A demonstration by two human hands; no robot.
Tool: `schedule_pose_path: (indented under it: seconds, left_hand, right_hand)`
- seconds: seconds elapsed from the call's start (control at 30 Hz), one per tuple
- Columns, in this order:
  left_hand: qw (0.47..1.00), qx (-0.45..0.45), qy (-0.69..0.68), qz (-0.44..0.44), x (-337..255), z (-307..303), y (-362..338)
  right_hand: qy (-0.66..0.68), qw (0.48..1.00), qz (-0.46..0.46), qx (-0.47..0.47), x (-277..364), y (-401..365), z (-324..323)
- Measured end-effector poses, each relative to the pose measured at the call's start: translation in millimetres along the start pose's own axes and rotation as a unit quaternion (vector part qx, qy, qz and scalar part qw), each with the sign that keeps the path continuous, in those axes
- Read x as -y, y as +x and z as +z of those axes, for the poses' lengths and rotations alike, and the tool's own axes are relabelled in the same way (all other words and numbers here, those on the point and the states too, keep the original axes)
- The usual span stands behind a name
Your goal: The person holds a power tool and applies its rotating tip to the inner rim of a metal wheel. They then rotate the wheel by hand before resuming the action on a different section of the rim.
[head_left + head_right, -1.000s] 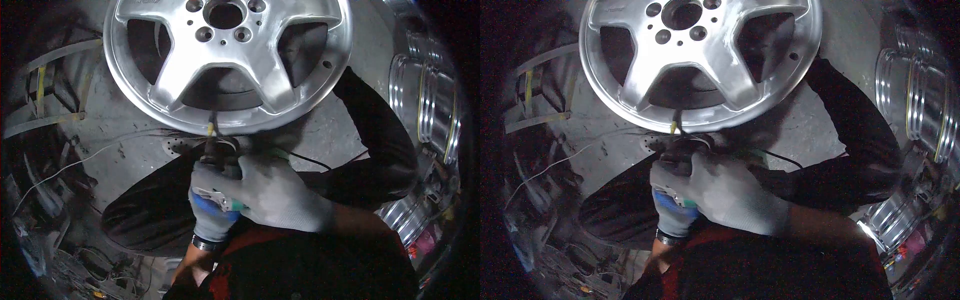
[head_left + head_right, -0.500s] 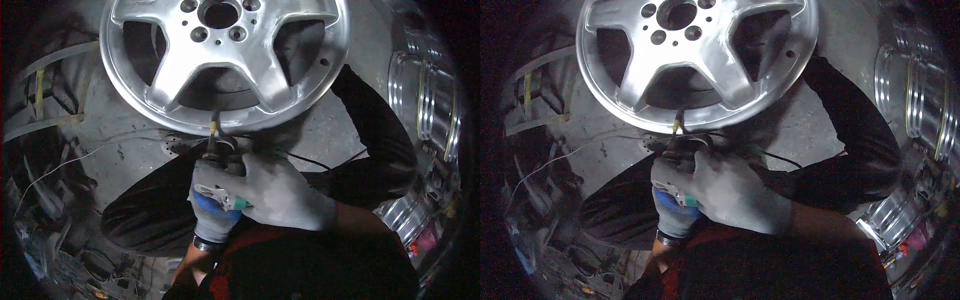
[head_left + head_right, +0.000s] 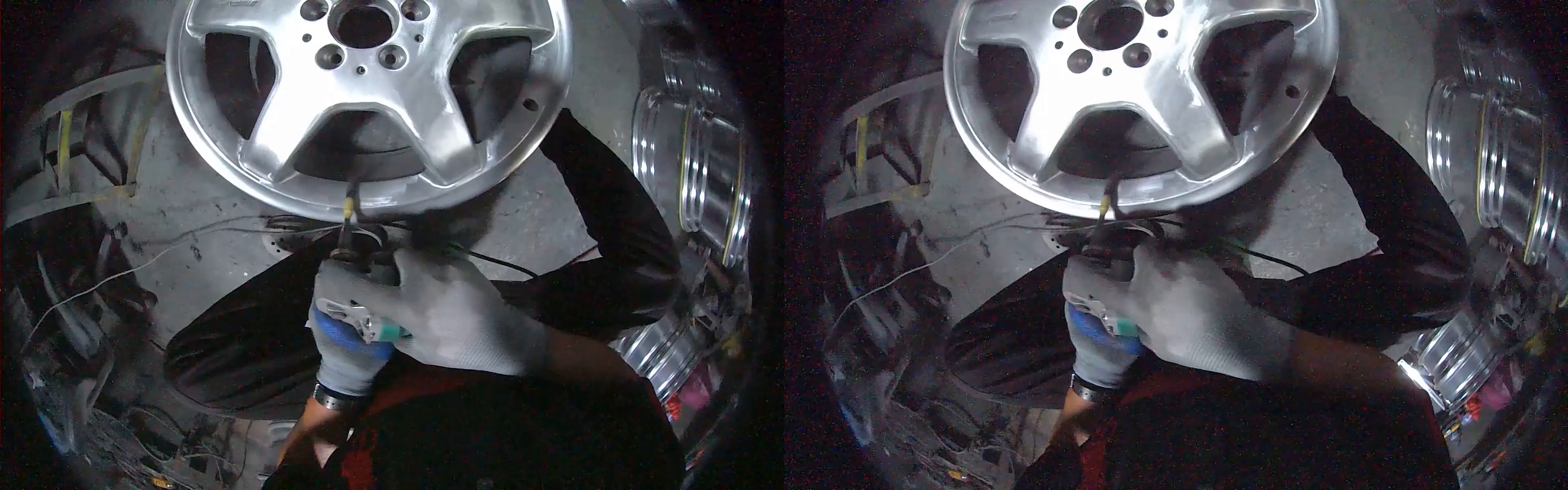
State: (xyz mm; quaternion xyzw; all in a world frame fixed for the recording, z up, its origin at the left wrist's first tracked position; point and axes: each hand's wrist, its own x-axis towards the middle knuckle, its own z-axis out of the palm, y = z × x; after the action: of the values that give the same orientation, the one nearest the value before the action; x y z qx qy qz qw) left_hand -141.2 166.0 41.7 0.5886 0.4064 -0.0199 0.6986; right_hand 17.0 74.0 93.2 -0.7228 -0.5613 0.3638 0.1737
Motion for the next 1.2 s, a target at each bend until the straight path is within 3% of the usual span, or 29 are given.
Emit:
schedule_pose_path:
  seconds: [0.03, 0.1, 0.13, 0.2, 0.23, 0.27, 0.3, 0.33, 0.37, 0.43, 0.53, 0.57, 0.6, 0.63, 0.67, 0.73, 0.8, 0.83, 0.9, 0.93, 1.0, 1.03, 1.13, 1.2]
  left_hand:
    - [1.000, -0.003, 0.002, 0.001, 0, -5, 0]
    - [0.981, -0.034, -0.193, -0.019, -2, -16, 0]
    - [0.981, -0.035, -0.190, -0.020, -5, -16, 0]
    - [0.992, -0.098, -0.082, -0.005, -14, -16, 4]
    - [0.997, -0.039, 0.055, 0.032, -13, -29, 9]
    - [0.997, -0.037, 0.056, 0.033, -11, -27, 9]
    - [0.983, -0.032, -0.181, -0.007, -8, -23, 7]
    - [0.911, -0.025, -0.408, -0.047, -6, -19, 5]
    - [0.911, -0.024, -0.409, -0.048, -5, -13, 2]
    - [0.874, -0.042, -0.477, -0.088, -2, 3, -4]
    - [0.910, -0.011, -0.405, -0.094, 0, 32, -6]
    - [0.828, -0.019, -0.532, -0.178, -3, 41, -3]
    - [0.827, -0.018, -0.533, -0.177, -7, 45, 0]
    - [0.973, 0.021, -0.209, -0.097, -11, 48, 3]
    - [0.988, 0.055, 0.142, -0.003, -13, 50, 5]
    - [0.993, 0.072, 0.090, -0.004, -10, 52, 5]
    - [0.994, 0.029, -0.081, 0.066, -17, 52, 3]
    - [0.994, 0.027, -0.078, 0.065, -17, 46, 2]
    - [0.994, -0.009, -0.034, -0.107, -17, 26, -4]
    - [0.994, -0.009, -0.032, -0.109, -16, 16, -7]
    - [0.968, 0.008, 0.248, 0.047, -6, -5, -10]
    - [0.999, -0.002, 0.037, -0.038, 5, -11, -4]
    - [0.988, -0.050, 0.144, 0.003, 12, -34, -2]
    - [0.993, -0.076, 0.090, 0.001, 15, -39, -1]
  right_hand:
    - [0.007, 1.000, -0.012, -0.001, 1, 5, 1]
    - [0.007, 1.000, -0.019, 0.011, 7, 16, -5]
    - [0.005, 0.999, -0.021, 0.024, 9, 21, -7]
    - [0.006, 0.999, -0.040, -0.021, 6, 33, 10]
    - [0.004, 0.996, -0.060, -0.066, 4, 35, 15]
    - [0.004, 0.996, -0.058, -0.067, 2, 33, 15]
    - [0.019, 0.996, -0.057, -0.064, 2, 29, 11]
    - [0.035, 0.996, -0.055, -0.060, 1, 26, 8]
    - [0.035, 0.996, -0.054, -0.059, 0, 21, 7]
    - [-0.020, 0.998, -0.018, 0.061, -5, 5, 5]
    - [0.000, 1.000, -0.016, 0.016, -18, -23, -3]
    - [-0.002, 1.000, -0.015, 0.017, -21, -30, -9]
    - [0.020, 1.000, 0.007, 0.023, -22, -35, -17]
    - [0.041, 0.998, 0.027, 0.028, -22, -37, -21]
    - [0.040, 0.998, 0.027, 0.028, -23, -38, -21]
    - [0.023, 0.999, 0.026, 0.018, -23, -39, -19]
    - [0.009, 1.000, 0.008, 0.008, -19, -32, -17]
    - [-0.005, 1.000, -0.009, -0.002, -16, -27, -14]
    - [-0.014, 1.000, -0.018, 0.011, -9, -17, -8]
    - [-0.026, 0.999, -0.025, 0.025, -4, -12, -5]
    - [-0.070, 0.997, -0.032, -0.006, 4, 2, 6]
    - [-0.051, 0.997, -0.046, -0.024, 5, 10, 10]
    - [-0.021, 0.998, -0.056, -0.022, 11, 30, 20]
    - [-0.007, 0.987, -0.093, -0.135, 7, 37, 37]
